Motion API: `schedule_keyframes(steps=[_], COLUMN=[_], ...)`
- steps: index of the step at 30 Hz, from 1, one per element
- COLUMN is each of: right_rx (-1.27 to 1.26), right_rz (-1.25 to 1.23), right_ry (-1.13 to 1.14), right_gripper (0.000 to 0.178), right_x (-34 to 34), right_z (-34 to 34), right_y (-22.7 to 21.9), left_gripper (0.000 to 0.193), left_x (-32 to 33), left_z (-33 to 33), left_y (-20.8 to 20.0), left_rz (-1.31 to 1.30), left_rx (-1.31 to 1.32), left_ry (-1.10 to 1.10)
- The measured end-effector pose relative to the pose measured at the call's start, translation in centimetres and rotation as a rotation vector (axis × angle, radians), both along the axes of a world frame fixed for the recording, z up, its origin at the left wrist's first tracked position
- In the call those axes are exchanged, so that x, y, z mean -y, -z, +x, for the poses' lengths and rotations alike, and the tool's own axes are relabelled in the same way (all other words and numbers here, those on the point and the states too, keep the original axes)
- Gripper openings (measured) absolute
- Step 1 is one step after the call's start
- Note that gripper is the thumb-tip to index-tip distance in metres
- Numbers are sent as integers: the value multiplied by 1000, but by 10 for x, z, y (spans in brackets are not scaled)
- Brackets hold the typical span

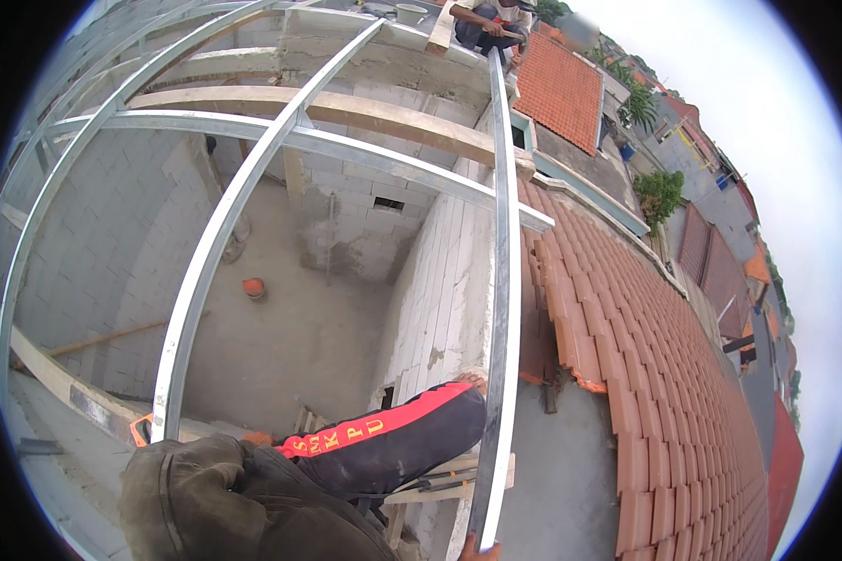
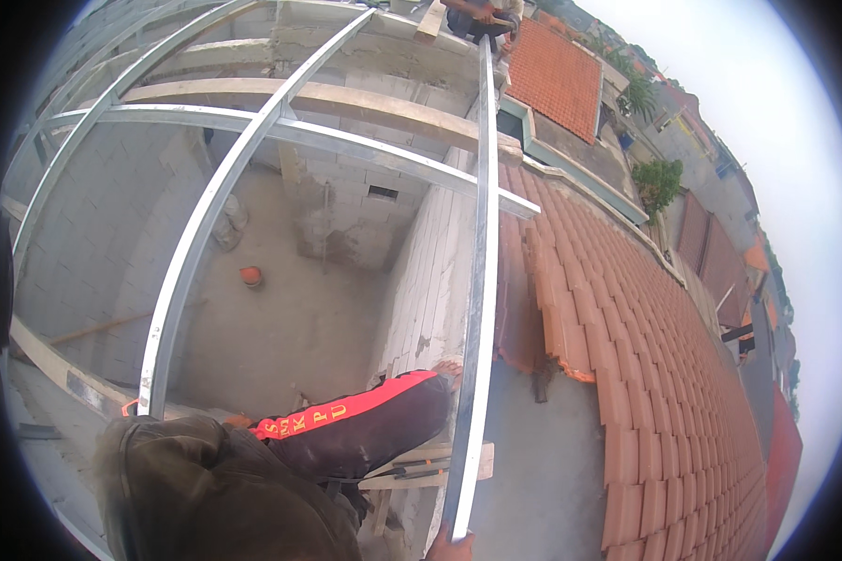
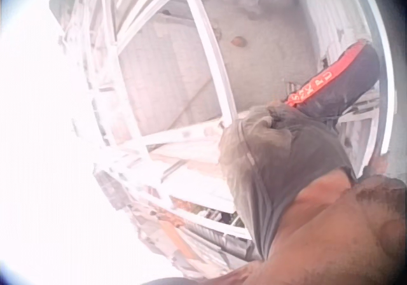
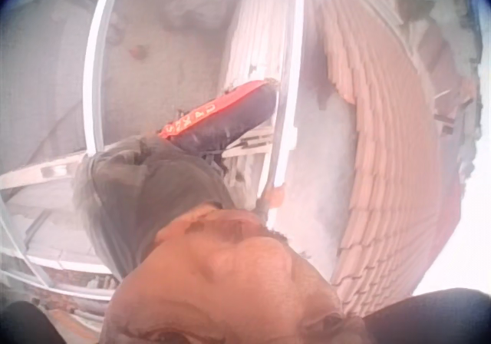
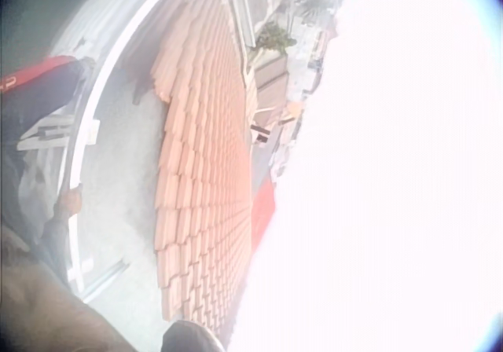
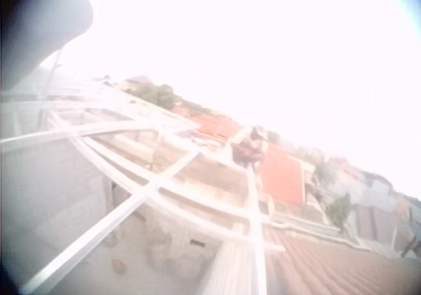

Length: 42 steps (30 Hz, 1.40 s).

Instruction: The person positions and secures a long metal frame onto a roof structure using a hammer. They repeatedly adjust the frame's alignment and tap it into place while standing on the roof.

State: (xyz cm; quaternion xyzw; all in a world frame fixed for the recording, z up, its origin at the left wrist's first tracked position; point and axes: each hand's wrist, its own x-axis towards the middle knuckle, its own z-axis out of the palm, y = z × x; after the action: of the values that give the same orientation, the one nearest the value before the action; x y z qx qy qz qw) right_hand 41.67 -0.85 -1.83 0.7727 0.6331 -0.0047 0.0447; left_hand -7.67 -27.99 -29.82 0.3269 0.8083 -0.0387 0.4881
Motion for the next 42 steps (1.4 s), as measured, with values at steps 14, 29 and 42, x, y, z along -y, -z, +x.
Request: schedule_keyframes(steps=[14, 29, 42], right_rx=[1, 31, -125], right_rz=[-6, -231, -325], right_ry=[-45, 26, 55], right_gripper=[66, 67, 71], right_x=[-2, -14, -13], right_z=[5, -23, -41], right_y=[5, -32, -54], left_gripper=[51, 52, 52], left_x=[-8, -142, -50], left_z=[4, -15, -13], left_y=[-64, -118, -92], left_rz=[140, 81, -115], left_rx=[183, 184, 189], left_ry=[72, 26, 26])
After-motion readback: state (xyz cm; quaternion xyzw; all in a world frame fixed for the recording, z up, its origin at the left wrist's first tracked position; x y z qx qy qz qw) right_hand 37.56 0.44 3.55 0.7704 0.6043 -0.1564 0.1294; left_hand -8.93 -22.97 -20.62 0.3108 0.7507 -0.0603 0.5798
